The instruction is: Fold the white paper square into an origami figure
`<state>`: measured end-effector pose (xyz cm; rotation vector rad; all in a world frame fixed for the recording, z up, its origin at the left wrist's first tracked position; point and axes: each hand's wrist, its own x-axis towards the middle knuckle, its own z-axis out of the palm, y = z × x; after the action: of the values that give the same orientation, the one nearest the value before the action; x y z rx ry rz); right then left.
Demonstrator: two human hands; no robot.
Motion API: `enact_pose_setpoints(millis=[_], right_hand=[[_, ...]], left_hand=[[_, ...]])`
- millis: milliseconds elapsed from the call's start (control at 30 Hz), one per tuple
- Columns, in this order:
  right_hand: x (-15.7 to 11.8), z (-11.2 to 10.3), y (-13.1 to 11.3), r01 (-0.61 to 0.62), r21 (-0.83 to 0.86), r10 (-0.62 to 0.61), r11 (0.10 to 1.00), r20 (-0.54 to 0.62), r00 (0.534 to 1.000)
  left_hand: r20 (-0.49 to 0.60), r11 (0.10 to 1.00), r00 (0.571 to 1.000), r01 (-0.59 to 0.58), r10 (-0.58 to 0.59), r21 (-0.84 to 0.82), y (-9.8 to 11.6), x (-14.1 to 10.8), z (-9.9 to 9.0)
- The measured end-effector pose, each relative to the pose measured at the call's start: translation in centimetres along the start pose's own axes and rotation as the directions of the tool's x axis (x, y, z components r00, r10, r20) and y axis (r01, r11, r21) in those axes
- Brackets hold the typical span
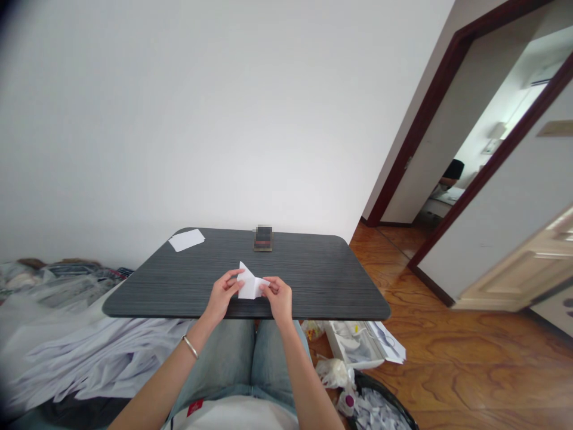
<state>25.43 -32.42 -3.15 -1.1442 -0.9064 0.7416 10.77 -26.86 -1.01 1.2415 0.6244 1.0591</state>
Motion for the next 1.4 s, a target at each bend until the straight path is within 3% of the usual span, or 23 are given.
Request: enact_pose_setpoints(millis=[433,633,867,1067,1267,1400], right_hand=[[-0.7,0.5,0.2,0.081,-0.303,-0.089,0.95,-0.015,0.996],[-0.9,0.7,-0.5,0.278,-0.587,-0.339,0.76,0.007,0.941],[-0.6,0.8,-1.2,0.381,-0.501,-0.39,0.777,0.092,0.916],[-0.6,0.8,-2.1,0.376,-0.597,-0.397,0.709,0.104,0.912],[-0.7,1.1,-2.4,0.385,-0.478,-0.359,0.789,0.15,0.921],[-0.8,1.4,-2.0,0.322,-0.447,-0.299,0.835,0.123,0.946]], left_hand=[[0.0,0.998,0.999,0.037,-0.037,0.041,-0.2,0.1,0.0],[-0.002,0.998,1.0,0.018,-0.018,0.055,-0.4,0.1,-0.1],[0.007,0.997,1.0,0.006,-0.006,0.073,-0.3,0.1,0.0],[-0.002,0.996,1.0,0.001,-0.001,0.085,-0.4,0.1,-0.1],[-0.014,0.997,1.0,-0.005,0.006,0.083,-0.5,0.2,-0.1],[-0.026,0.996,0.999,-0.018,0.021,0.092,-0.5,0.2,0.0]])
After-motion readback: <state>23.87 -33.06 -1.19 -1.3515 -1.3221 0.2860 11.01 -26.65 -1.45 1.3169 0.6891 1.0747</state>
